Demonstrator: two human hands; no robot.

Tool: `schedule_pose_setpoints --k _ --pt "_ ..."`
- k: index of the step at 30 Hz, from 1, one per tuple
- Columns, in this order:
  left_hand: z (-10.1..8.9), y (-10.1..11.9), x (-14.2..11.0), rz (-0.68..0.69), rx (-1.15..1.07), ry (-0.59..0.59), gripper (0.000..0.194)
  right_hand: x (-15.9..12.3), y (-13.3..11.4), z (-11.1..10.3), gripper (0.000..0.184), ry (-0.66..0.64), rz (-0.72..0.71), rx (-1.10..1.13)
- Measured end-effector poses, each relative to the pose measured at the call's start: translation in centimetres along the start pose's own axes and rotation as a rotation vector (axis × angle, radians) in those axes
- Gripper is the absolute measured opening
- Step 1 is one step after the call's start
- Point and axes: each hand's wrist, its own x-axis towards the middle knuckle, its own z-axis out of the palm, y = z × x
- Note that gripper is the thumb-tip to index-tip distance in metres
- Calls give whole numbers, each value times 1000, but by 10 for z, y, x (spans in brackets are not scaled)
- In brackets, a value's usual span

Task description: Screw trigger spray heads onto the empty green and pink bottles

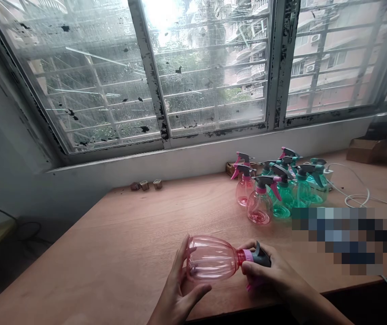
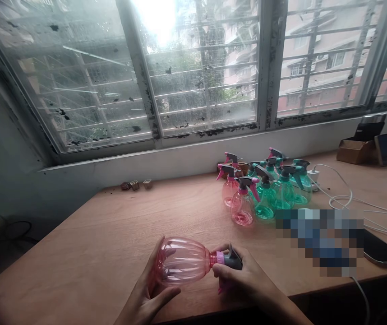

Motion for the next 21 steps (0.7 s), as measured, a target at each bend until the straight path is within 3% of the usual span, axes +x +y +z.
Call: schedule_pose_setpoints --k 7,21 --pt "-3 -5 -3 -25 -157 -72 89 3 6 -2 46 -3 -19 93" --pt "-3 -8 0 2 -65 -55 98 5 8 -1 46 0 -34 146"
